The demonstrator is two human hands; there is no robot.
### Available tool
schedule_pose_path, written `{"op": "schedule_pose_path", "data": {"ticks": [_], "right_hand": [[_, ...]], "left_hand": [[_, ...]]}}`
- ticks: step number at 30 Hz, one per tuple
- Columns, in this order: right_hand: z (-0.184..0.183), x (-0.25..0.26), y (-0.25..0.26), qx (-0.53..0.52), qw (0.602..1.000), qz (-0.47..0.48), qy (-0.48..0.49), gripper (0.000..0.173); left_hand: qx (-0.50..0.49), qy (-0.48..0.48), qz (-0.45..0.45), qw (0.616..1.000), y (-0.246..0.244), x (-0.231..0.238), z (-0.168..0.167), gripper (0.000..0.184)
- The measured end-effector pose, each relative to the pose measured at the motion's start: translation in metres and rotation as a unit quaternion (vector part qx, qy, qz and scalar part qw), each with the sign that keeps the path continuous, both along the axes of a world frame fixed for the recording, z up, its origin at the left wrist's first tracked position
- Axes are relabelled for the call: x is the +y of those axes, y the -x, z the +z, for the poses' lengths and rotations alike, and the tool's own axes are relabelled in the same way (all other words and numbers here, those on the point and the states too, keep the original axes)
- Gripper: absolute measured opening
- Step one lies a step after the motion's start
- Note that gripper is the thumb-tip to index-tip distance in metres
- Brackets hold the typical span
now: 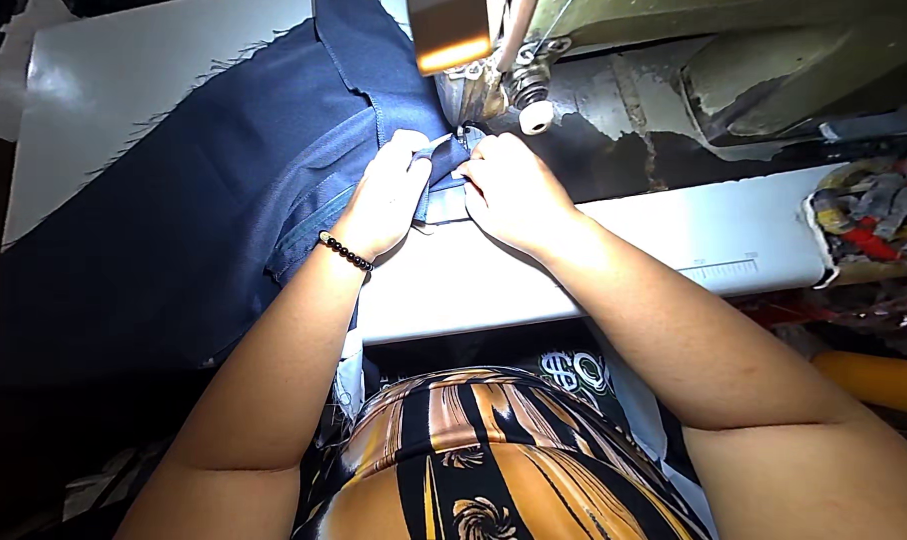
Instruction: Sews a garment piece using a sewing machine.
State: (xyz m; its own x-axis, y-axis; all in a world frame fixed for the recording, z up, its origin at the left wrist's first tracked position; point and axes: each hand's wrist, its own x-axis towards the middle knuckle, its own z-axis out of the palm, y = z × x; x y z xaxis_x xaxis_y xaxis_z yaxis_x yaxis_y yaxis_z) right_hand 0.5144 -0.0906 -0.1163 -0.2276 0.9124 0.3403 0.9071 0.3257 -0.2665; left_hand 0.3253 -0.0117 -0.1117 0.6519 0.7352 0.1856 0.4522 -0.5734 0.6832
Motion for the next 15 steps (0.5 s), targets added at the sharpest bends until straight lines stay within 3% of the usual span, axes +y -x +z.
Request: {"op": "schedule_pose_path", "data": {"ticks": [7, 11, 13, 15], "right_hand": [[0.002, 0.002, -0.002, 0.019, 1.000, 0.001, 0.015, 0.027], [0.006, 0.001, -0.017, 0.200, 0.974, -0.105, -0.001, 0.027], [0.013, 0.003, -0.035, 0.293, 0.939, -0.161, 0.078, 0.026], [0.020, 0.001, -0.044, 0.306, 0.929, -0.161, 0.136, 0.026]], "left_hand": [[-0.005, -0.003, 0.000, 1.000, 0.000, 0.001, -0.001, 0.032], [-0.006, -0.007, -0.005, 1.000, 0.000, 0.000, -0.001, 0.032], [-0.003, -0.012, -0.016, 1.000, 0.001, 0.001, -0.003, 0.031], [-0.005, -0.039, -0.044, 0.998, 0.003, 0.002, -0.006, 0.032]]}}
